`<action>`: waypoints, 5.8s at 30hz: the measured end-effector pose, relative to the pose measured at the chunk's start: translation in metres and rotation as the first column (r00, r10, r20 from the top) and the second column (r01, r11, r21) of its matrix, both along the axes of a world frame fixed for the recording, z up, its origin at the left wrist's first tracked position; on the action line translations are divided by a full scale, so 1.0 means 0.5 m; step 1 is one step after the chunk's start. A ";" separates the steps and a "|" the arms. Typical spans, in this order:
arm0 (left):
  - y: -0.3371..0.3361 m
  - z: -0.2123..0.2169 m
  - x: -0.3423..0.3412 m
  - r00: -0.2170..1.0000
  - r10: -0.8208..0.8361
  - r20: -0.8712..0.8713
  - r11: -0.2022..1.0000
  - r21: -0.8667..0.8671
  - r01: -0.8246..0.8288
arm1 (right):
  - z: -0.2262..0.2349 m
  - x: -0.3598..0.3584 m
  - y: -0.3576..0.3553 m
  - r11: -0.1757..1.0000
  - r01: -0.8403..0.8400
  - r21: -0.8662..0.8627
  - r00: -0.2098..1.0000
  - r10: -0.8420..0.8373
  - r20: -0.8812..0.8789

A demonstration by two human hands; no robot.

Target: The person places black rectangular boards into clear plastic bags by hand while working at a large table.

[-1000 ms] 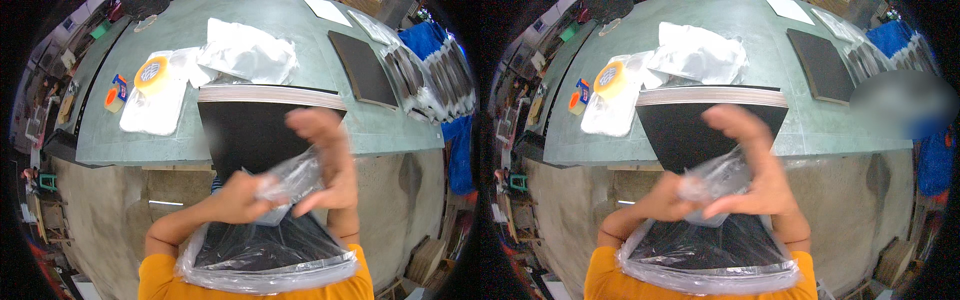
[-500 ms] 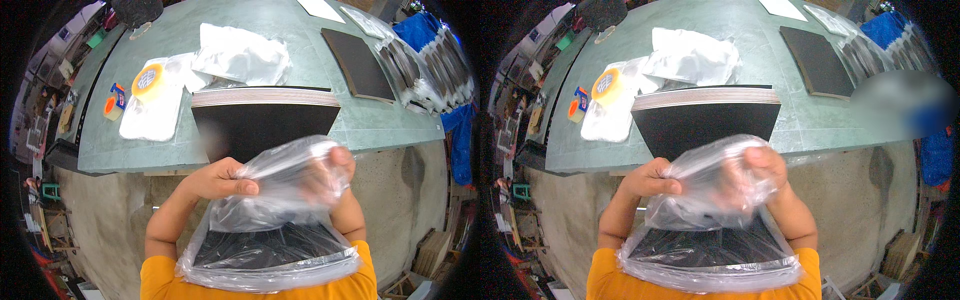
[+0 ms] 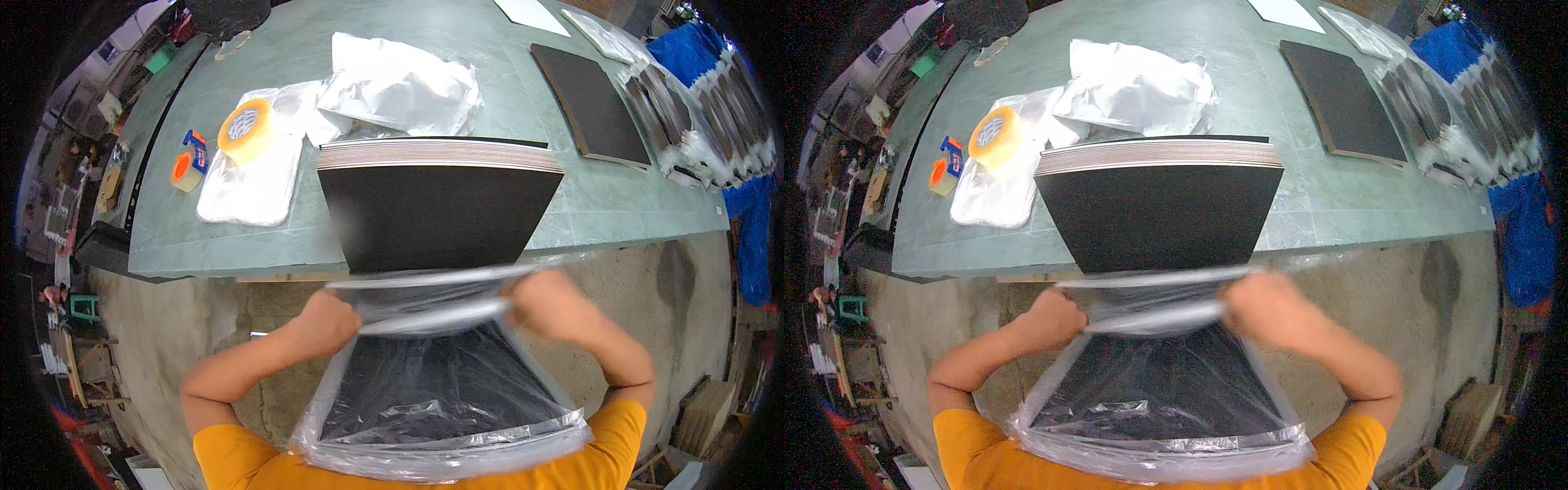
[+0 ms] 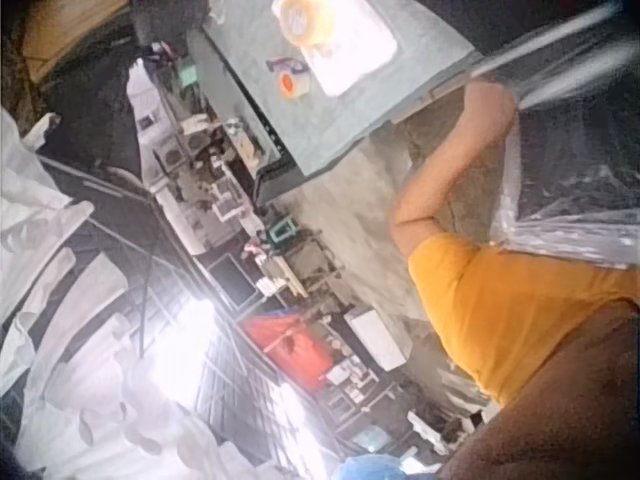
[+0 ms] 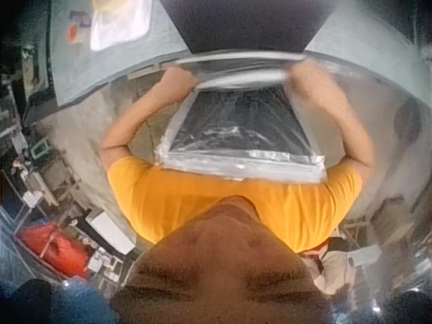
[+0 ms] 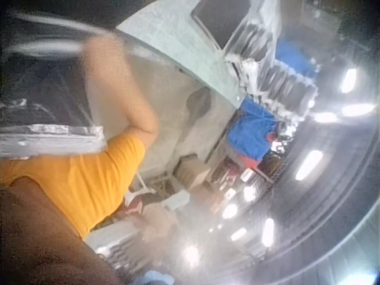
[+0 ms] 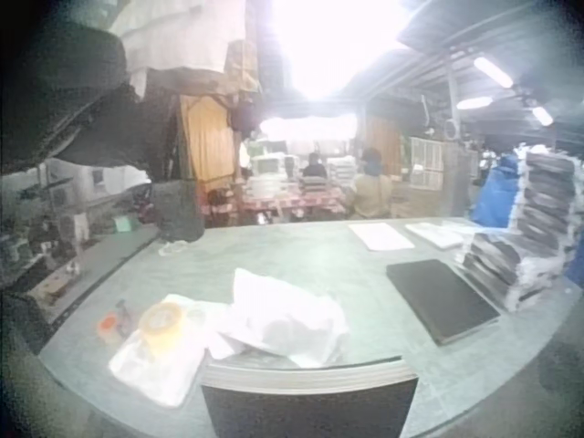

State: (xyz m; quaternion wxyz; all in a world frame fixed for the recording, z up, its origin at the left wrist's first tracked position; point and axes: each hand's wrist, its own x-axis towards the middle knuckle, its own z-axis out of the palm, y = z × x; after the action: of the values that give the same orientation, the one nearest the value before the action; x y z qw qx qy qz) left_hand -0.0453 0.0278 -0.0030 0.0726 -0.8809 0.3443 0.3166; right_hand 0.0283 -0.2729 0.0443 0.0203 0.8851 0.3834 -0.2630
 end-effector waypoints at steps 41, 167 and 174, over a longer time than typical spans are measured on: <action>0.076 0.110 0.069 0.655 0.521 -0.548 -0.224 -0.828 -0.515 | 0.022 -0.002 -0.114 0.159 0.134 0.978 0.866 -0.499 -0.037; -0.139 0.033 0.093 0.743 0.555 -0.373 0.069 -0.870 -0.488 | -0.149 0.022 0.098 0.049 0.950 0.307 0.292 0.201 -0.935; -0.006 -0.081 0.052 0.430 0.640 -0.637 -0.145 -0.649 -0.747 | -0.198 0.055 0.003 -0.277 0.953 0.124 0.278 0.634 -0.722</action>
State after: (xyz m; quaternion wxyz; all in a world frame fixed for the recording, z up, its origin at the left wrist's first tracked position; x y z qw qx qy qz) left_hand -0.0192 0.0249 -0.0433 -0.6122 -0.7808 -0.0699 0.1035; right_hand 0.0560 -0.2715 -0.0545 -0.9336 0.2342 0.0661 -0.2630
